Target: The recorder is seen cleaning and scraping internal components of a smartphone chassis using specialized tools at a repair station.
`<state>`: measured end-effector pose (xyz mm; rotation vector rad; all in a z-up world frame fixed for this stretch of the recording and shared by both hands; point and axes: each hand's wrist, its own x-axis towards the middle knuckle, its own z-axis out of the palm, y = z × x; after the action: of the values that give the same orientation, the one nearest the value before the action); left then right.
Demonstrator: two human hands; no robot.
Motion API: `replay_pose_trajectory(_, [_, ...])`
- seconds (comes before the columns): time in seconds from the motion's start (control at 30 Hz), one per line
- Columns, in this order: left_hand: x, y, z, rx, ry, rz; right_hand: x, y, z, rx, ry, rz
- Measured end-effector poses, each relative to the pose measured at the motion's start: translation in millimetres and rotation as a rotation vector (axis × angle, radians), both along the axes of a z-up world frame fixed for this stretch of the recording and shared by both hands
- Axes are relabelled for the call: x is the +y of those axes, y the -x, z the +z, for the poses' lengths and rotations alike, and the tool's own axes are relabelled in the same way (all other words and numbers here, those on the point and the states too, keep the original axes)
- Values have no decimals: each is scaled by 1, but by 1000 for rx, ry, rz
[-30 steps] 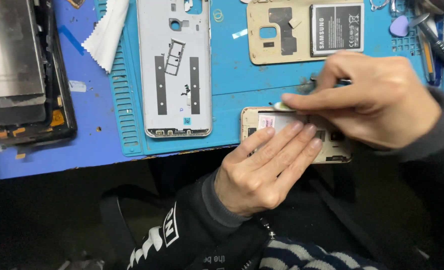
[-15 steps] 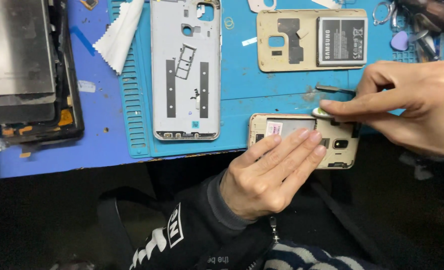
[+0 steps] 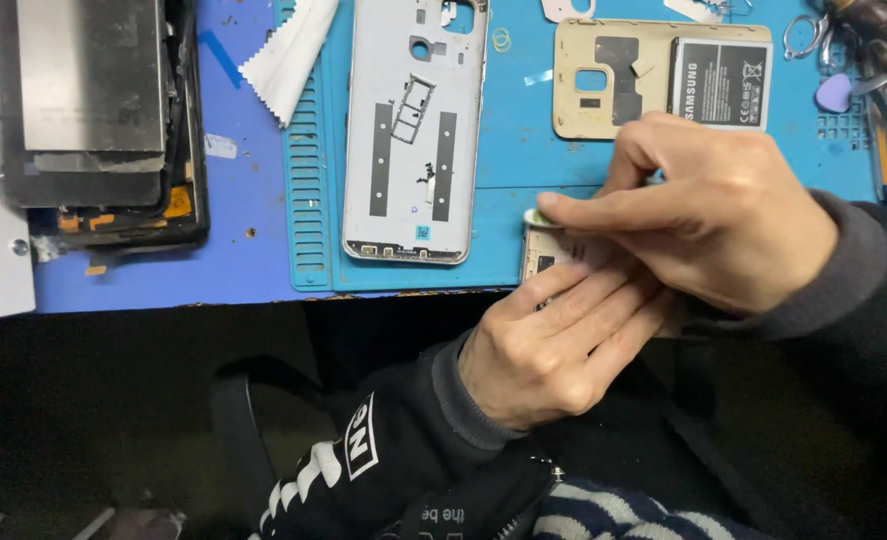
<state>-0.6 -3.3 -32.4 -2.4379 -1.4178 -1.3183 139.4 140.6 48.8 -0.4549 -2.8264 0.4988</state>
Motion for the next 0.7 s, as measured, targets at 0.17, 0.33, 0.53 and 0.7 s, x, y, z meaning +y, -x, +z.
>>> replay_pose_trajectory(0.17, [-2, 6, 2, 23, -24, 22, 4, -25, 1, -116, 62, -163])
replay_pose_trajectory(0.33, [-1, 0, -2, -20, 0, -17, 3, -4, -3, 7, 2, 13])
replay_pose_trajectory(0.53, [-1, 1, -2, 1, -42, 12, 6, -10, -6, -95, 5, -70])
replay_pose_trajectory(0.7, [-1, 3, 2, -13, -34, 23, 2, -28, 1, -70, 77, -115])
